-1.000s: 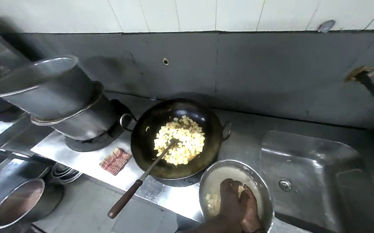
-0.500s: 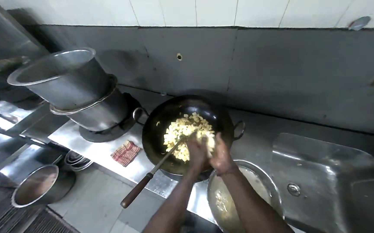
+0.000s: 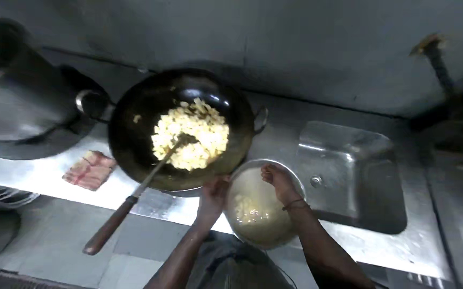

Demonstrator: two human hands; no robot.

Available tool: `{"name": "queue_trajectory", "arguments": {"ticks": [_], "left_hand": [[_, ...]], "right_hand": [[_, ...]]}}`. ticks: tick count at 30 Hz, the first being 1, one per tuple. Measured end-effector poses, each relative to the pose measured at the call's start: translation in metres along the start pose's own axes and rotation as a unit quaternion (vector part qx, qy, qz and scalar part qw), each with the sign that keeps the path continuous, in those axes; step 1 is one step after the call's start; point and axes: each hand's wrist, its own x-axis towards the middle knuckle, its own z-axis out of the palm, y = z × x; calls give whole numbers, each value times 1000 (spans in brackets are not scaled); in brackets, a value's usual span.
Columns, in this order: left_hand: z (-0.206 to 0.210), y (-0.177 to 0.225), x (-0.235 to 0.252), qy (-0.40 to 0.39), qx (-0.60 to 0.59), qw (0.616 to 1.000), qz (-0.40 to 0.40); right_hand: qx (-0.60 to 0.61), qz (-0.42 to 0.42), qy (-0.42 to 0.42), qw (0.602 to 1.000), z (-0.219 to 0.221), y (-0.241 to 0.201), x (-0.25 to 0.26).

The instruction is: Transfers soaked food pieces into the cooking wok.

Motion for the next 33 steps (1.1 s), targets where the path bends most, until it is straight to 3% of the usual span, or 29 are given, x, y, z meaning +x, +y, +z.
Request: {"name": "queue_trajectory", "arguments": {"ticks": [3,6,8,11,17,20,23,29,33], "left_hand": [[37,-15,17,-184,140,972,-31],[67,-42,49,-291,316,902,-35],[81,-53,63,-317,403,857,-52],[96,-74,74,-304,477,823,-60],[103,-92,68,-285,509,809,-74],[105,-92,61,-303,530,786,-95],[107,-102,51,-301,523,792,-93],[117,-94,29,-315,506,796,-108],[124,-104,17,-306,451,828,-132]], "right_hand": [[-190,-9,27,981,-27,33,27],[-401,-35,3,915,-36,55,45],[-483,-67,-8,873,-35,78,57],[-544,-97,-23,833,-17,98,59],[-582,-158,-80,794,18,125,39],[-600,-143,-79,783,12,122,27],[-607,-146,-47,779,-6,135,25],[-629,-73,-24,774,-21,140,1],[-592,-7,-19,805,-12,144,-19]]}}
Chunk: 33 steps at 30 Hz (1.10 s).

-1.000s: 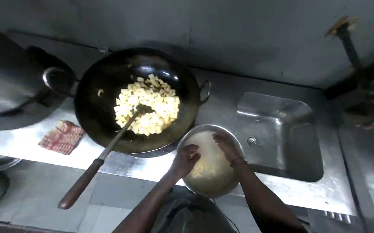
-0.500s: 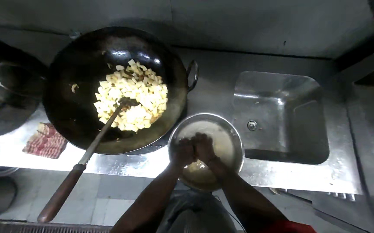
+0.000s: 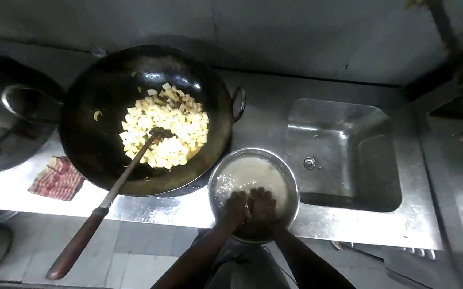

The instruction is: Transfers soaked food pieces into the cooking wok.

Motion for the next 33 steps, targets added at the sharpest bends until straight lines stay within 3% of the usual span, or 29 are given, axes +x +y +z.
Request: {"name": "queue_trajectory", "arguments": {"ticks": [4,7,9,11,12,13,16,18,20,24,29,33], "left_hand": [[-2,-2,-1,-30,-100,994,13],[1,-10,-3,-37,-277,960,16],[1,-10,-8,-62,-382,922,-4],[-8,1,-21,-73,-388,919,-20],[-14,7,-28,-77,-379,922,-18],[-19,13,-35,-84,-373,924,-10],[-38,27,-60,-110,-383,917,34],[-48,28,-73,-96,-385,915,74],[-59,24,-85,-60,-400,908,109],[-83,8,-113,-6,-454,881,133],[-77,-16,-128,10,-469,874,125],[-69,-22,-129,5,-465,875,133]], "right_hand": [[130,3,-19,991,10,-3,-4],[238,4,-51,970,8,-6,-2],[322,36,-75,943,9,-6,-1],[409,46,-106,905,12,2,-2],[472,51,-122,872,14,8,-4],[562,79,-137,812,15,10,-7],[769,143,-185,595,4,10,-12],[825,118,-213,510,-1,10,-15],[853,59,-230,465,-3,11,-17],[862,62,-194,464,-20,2,-21],[892,116,-142,413,-51,4,-26],[892,112,-101,427,-67,9,-28]]}}
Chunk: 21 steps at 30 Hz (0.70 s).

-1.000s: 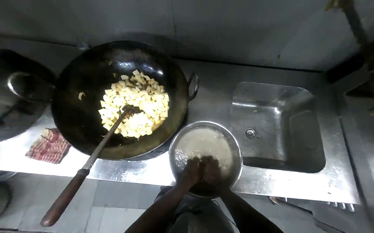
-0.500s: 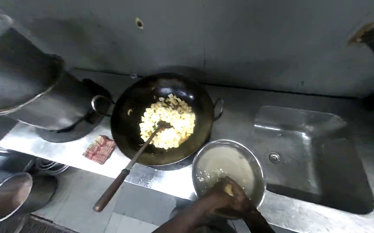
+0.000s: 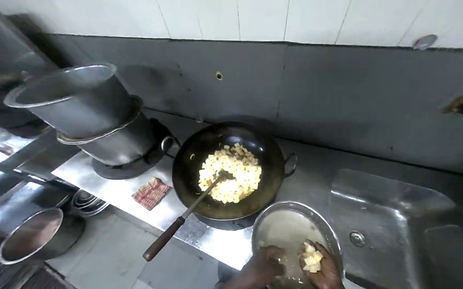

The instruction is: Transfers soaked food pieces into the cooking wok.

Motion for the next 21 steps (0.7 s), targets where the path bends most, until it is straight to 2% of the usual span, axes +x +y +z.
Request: {"name": "queue_trajectory", "arguments": {"ticks": [4,7,11,14,16,18,21], "left_hand": [[-2,1,-1,-17,4,1000,21],[-3,-3,-2,-23,12,999,18],[-4,-11,-5,-30,33,999,12],[1,-12,-6,-42,50,998,4],[2,-14,-6,-50,60,997,8],[0,-15,-7,-46,74,996,7],[-8,-17,-10,-29,85,996,-2]], "right_hand": [[-23,-5,48,999,1,-2,1],[-36,-3,71,997,28,-1,4],[-56,-17,-56,997,121,6,14],[-188,-39,-137,972,208,20,22],[-284,-48,-136,948,249,26,19],[-323,-89,-112,935,264,28,13],[-340,-144,-131,920,238,16,11]]}}
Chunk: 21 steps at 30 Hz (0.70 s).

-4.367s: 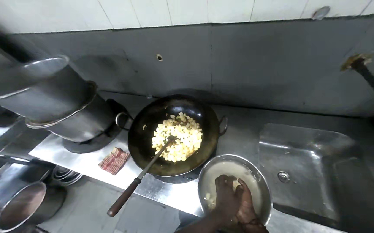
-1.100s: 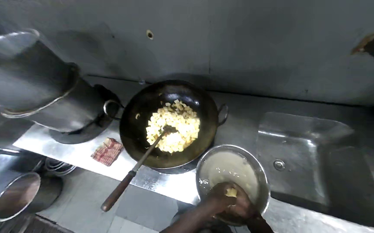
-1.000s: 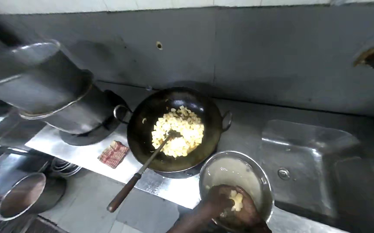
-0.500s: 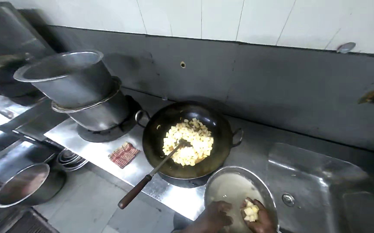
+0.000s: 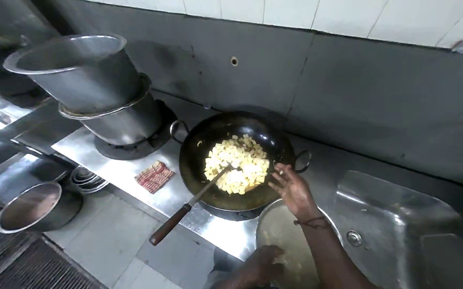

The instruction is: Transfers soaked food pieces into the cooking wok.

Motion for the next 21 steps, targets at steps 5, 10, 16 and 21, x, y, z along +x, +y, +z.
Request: {"name": "queue_trajectory", "arguments": {"ticks": [5,10,16,21], "left_hand": [[-14,-6,-4,40,19,999,-28],[-11,-5,21,29,72,995,-66],[2,-5,75,7,276,957,-91],[10,-33,128,21,451,885,-112]], "right_hand": [[-151,31,47,987,-84,38,-11],[-519,65,72,849,-189,88,-8],[-715,67,99,689,-215,132,-38],[-720,28,70,690,-209,158,-1]]}}
